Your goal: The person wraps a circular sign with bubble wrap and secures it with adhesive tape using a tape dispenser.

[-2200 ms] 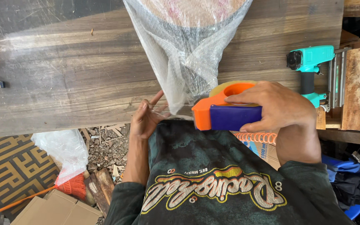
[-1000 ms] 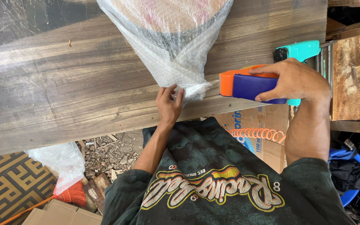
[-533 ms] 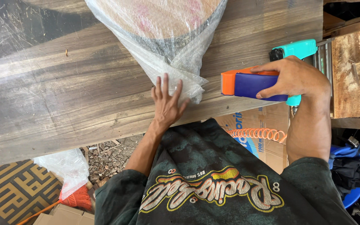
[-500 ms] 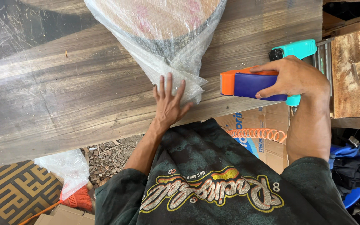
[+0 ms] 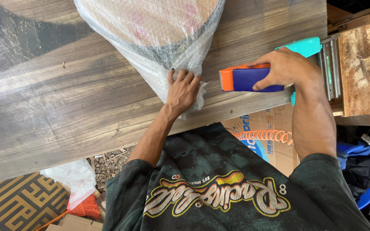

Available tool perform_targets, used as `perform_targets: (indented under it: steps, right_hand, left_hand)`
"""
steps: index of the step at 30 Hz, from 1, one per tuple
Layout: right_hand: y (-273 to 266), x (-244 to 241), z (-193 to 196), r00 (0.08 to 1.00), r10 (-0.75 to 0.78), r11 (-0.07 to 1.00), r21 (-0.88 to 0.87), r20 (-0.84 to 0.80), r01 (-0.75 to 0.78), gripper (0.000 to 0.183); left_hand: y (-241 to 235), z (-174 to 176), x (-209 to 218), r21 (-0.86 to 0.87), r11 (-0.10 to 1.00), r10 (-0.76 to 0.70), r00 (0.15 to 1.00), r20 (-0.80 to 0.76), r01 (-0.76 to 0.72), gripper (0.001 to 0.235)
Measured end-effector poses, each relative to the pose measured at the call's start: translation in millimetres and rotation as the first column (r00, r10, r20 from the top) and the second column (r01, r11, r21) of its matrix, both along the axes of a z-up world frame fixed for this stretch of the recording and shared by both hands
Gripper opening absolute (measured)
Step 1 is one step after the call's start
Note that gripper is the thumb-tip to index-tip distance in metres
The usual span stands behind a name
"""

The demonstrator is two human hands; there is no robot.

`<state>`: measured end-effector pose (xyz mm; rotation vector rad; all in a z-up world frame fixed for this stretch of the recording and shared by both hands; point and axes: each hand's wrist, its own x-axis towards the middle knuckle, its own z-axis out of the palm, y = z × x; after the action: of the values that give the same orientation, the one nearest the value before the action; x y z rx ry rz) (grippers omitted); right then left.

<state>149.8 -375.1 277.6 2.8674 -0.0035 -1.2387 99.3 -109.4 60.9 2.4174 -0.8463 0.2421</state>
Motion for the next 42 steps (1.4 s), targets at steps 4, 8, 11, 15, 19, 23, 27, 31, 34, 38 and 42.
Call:
perform_targets:
  steps: [4,8,11,15,19,23,27,31,34,38,42]
  right_hand:
    - [22,14,2,0.997,-0.016,0.999,-0.052,-0.077,0.012,0.08]
    - [2,27,-43,0.997,0.082,0.994,-0.069,0.0,-0.082,0.067]
    - [-1,28,-64,0.991,0.128,0.991,-0.041,0.049,-0.126,0.069]
    - [6,22,-72,0.977,0.192,0.979,-0.085,0.089,-0.184,0.07]
    - [12,16,-88,0.959,0.246,0.969,-0.069,0.142,-0.238,0.067]
    - [16,9,-101,0.947,0.262,0.965,-0.059,0.188,-0.255,0.066]
    - [20,1,-102,0.951,0.236,0.972,-0.039,0.201,-0.233,0.065]
    - [17,-3,-100,0.942,0.241,0.969,-0.009,0.233,-0.246,0.066]
    - [9,-3,-92,0.936,0.255,0.965,-0.004,0.244,-0.262,0.067]
    - [-8,-1,-72,0.938,0.282,0.957,0.006,0.201,-0.29,0.069]
    - [-14,-2,-66,0.948,0.263,0.958,0.071,0.179,-0.279,0.068]
  left_hand:
    - [-5,3,3,0.051,0.997,0.062,0.997,-0.034,-0.061,0.017]
    - [-17,-17,2,0.122,0.983,0.153,0.98,-0.125,-0.138,0.005]
    - [-23,-25,1,0.089,0.976,0.207,0.971,-0.121,-0.197,0.006]
    - [-34,-47,3,0.044,0.963,0.267,0.964,-0.006,-0.267,0.005]
    - [-38,-47,3,0.055,0.944,0.326,0.945,0.007,-0.326,0.007]
    - [-43,-46,6,0.103,0.922,0.371,0.928,0.042,-0.374,0.02]
    - [-56,-54,9,0.174,0.908,0.38,0.924,0.041,-0.381,0.027]
    - [-74,-44,9,0.297,0.878,0.395,0.918,-0.011,-0.375,0.008]
    - [-77,-48,8,0.309,0.87,0.398,0.917,0.02,-0.384,0.009]
    - [-68,-36,7,0.293,0.919,0.287,0.957,-0.036,-0.264,0.011]
    - [-63,-29,6,0.235,0.937,0.275,0.961,-0.033,-0.261,0.011]
